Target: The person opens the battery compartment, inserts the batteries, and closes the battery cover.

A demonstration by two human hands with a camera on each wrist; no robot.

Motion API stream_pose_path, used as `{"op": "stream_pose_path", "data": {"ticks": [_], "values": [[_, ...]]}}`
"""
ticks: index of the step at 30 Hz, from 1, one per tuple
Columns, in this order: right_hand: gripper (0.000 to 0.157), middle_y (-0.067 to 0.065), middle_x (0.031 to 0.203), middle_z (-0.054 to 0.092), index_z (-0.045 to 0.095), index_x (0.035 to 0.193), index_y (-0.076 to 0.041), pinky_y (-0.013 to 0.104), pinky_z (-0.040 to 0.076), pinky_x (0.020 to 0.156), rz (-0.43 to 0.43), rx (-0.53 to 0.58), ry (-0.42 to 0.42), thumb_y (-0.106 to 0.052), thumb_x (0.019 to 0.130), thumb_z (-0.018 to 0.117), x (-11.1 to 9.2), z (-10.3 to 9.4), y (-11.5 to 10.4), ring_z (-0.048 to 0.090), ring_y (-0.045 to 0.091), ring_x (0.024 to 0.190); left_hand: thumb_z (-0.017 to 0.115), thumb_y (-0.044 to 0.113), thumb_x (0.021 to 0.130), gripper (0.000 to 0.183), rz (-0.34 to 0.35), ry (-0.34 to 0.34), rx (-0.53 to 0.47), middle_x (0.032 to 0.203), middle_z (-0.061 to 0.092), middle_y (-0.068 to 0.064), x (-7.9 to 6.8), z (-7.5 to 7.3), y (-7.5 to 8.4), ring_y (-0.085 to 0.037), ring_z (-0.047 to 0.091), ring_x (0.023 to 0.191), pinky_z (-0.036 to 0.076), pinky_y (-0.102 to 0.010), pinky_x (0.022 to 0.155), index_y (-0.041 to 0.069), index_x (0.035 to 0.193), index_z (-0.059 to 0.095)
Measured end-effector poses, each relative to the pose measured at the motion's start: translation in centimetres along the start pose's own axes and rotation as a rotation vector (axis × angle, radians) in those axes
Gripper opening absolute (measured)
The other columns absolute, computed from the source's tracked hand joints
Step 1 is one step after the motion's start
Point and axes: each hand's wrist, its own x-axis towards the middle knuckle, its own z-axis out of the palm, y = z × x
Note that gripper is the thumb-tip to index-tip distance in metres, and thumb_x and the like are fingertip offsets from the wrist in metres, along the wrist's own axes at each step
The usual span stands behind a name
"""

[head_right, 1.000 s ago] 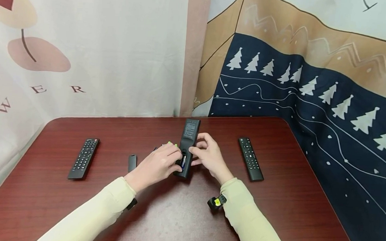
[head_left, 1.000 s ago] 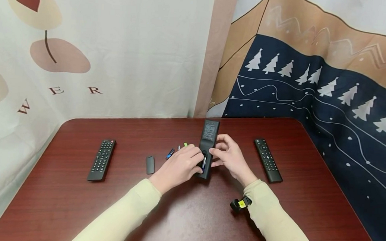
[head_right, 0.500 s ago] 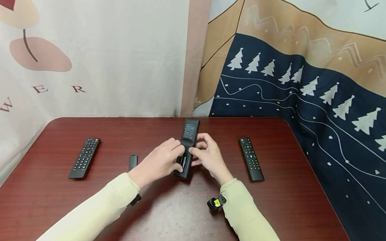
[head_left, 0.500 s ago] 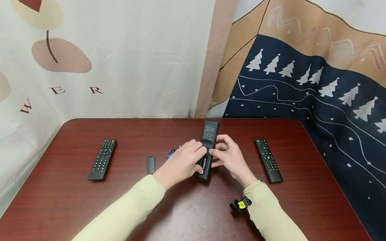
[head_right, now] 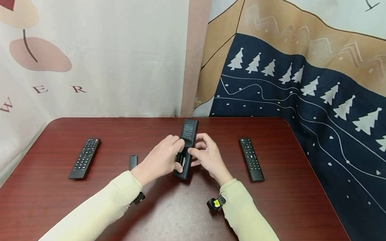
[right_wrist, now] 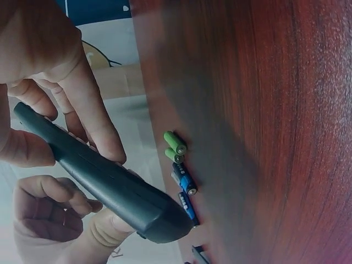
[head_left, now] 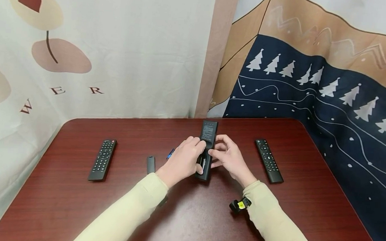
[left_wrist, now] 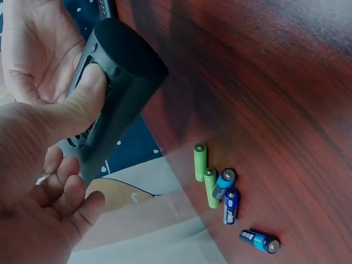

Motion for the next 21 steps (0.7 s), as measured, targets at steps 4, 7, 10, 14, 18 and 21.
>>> {"op": "stream_pose_path", "data": {"ticks": [4,7,10,14,18,21], "values": [[0.041,0.020,0.104,0.067,0.048,0.134,0.000,0.043,0.064,0.065,0.011,-0.001,0.002,0.001,0.096,0.064,0.0,0.0,0.1,0.075,0.022,0.079,0.101,0.024,0.062,0.058,-0.016,-0.011,0.002,0.087,0.050,-0.002,-0.3,0.0,-0.2,-0.023,0.049,0.084,0.047,-0.033,0.074,0.007,0.094,0.055],[0.041,0.019,0.103,0.067,0.049,0.134,0.000,0.044,0.064,0.065,0.021,0.003,0.002,0.001,0.096,0.064,0.0,0.0,0.2,0.075,0.022,0.079,0.100,0.027,0.064,0.057,-0.026,-0.015,-0.002,0.090,0.052,-0.002,-0.7,0.2,-0.6,-0.021,0.050,0.086,0.048,-0.033,0.076,0.008,0.097,0.058],[0.040,0.019,0.101,0.066,0.049,0.134,-0.001,0.044,0.064,0.065,0.023,0.005,0.011,0.001,0.096,0.064,0.0,-0.1,0.2,0.075,0.022,0.079,0.099,0.029,0.067,0.055,-0.036,-0.014,-0.014,0.091,0.053,-0.001,-1.0,0.3,-1.0,-0.020,0.050,0.087,0.048,-0.033,0.077,0.007,0.099,0.061],[0.040,0.020,0.101,0.066,0.049,0.134,0.000,0.044,0.064,0.065,0.020,0.007,0.016,0.000,0.097,0.065,0.1,-0.3,0.2,0.075,0.022,0.079,0.098,0.032,0.069,0.054,-0.038,-0.007,-0.008,0.092,0.054,0.000,-1.2,0.2,-1.3,-0.019,0.050,0.087,0.047,-0.033,0.078,0.007,0.101,0.062],[0.040,0.020,0.101,0.066,0.048,0.134,0.000,0.044,0.064,0.065,0.022,0.007,0.016,0.000,0.097,0.064,0.2,-0.4,0.2,0.074,0.022,0.079,0.097,0.034,0.069,0.054,-0.038,-0.013,0.000,0.093,0.054,0.000,-1.4,0.1,-1.5,-0.019,0.051,0.087,0.048,-0.033,0.079,0.009,0.101,0.061],[0.040,0.020,0.102,0.066,0.048,0.134,0.000,0.044,0.064,0.065,0.023,0.004,0.015,0.000,0.097,0.064,0.2,-0.4,0.3,0.074,0.023,0.079,0.097,0.035,0.069,0.055,-0.045,-0.018,-0.007,0.094,0.054,0.000,-1.6,0.0,-1.7,-0.019,0.051,0.088,0.048,-0.034,0.080,0.009,0.102,0.062]]}}
